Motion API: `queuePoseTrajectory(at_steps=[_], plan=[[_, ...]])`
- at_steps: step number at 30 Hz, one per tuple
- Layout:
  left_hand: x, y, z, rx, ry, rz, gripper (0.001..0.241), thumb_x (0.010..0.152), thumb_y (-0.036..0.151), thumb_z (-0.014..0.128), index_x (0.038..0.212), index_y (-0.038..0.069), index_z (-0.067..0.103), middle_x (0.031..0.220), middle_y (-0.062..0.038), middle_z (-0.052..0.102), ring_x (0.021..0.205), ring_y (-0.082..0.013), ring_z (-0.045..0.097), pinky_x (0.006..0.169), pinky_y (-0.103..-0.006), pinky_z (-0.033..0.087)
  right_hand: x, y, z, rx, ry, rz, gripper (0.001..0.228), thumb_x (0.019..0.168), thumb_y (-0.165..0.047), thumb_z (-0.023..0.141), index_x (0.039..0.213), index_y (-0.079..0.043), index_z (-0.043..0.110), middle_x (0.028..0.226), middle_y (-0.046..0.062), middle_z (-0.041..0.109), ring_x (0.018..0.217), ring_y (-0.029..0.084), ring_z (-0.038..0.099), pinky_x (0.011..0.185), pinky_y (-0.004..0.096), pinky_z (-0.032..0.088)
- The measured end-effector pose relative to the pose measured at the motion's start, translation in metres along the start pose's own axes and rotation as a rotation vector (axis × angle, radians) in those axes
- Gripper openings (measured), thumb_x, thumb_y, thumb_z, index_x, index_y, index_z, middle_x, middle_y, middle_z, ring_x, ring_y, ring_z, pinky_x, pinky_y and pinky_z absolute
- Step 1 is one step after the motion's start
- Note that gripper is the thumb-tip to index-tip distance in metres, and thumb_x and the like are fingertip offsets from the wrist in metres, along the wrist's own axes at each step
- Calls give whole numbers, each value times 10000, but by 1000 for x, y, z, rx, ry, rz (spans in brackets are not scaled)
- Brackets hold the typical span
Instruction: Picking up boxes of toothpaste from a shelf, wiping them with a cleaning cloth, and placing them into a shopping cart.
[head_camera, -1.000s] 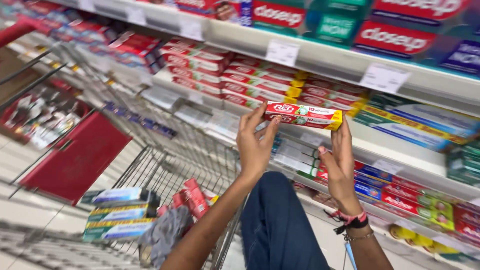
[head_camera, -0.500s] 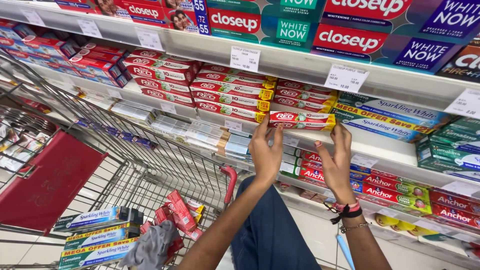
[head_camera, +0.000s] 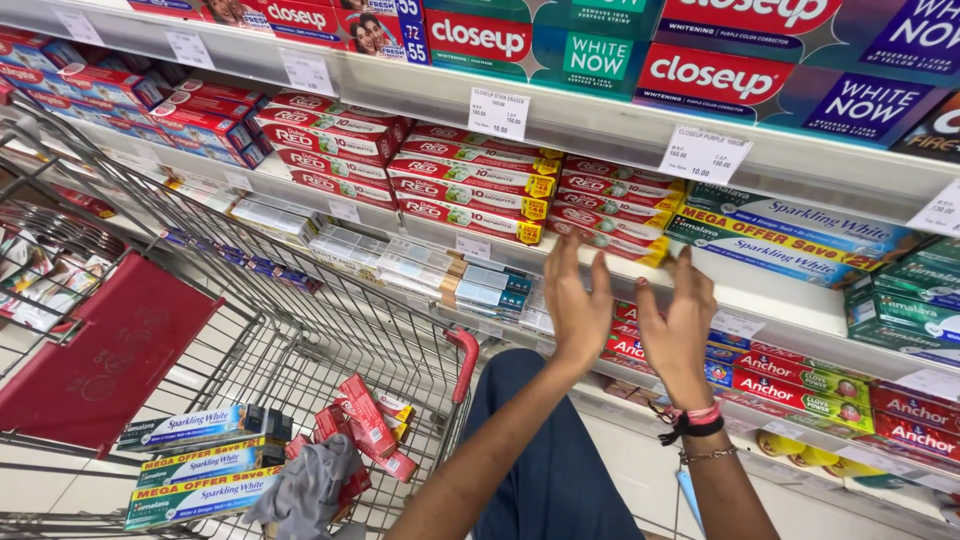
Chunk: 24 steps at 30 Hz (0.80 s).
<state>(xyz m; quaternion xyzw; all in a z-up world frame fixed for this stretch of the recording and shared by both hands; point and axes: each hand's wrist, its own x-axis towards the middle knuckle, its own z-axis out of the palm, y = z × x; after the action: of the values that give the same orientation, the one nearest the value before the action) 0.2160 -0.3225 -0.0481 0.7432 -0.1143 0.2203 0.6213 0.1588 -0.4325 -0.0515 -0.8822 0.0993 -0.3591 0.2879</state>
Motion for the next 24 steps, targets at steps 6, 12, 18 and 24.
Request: queuePoseTrajectory(at_steps=[6,12,18,24], plan=[[2,1,22,7,-32,-8,505,961,101,576,1386,-162,501,1429,-379,511,1357,-503,476,1165,-493,355,5,-11,8,-123,-7,-56,703,895,-130,705,1472,161,428,1305,341,589,1256,459,511,1059,529,361],[13,6,5,-50,-35,-53,482,989,92,529,1396,-165,485,1313,-387,591,1206,-493,603,1026,-481,469,1,-20,6,129,4,64,650,965,-74,618,1542,91,370,1503,304,509,1394,395,527,1165,429,414],[13,23,1,-94,-146,-225,494,994,114,475,1441,-97,476,993,-337,696,885,-442,724,760,-485,533,7,-5,28,788,-47,214,683,1012,42,494,1601,92,153,1663,230,310,1531,286,369,1210,359,342],[14,20,9,-150,-138,-178,494,1000,107,468,1464,-62,474,1029,-328,701,902,-451,715,761,-492,528,19,3,34,851,14,137,686,1013,46,477,1634,65,187,1667,206,349,1462,232,431,1187,315,378]])
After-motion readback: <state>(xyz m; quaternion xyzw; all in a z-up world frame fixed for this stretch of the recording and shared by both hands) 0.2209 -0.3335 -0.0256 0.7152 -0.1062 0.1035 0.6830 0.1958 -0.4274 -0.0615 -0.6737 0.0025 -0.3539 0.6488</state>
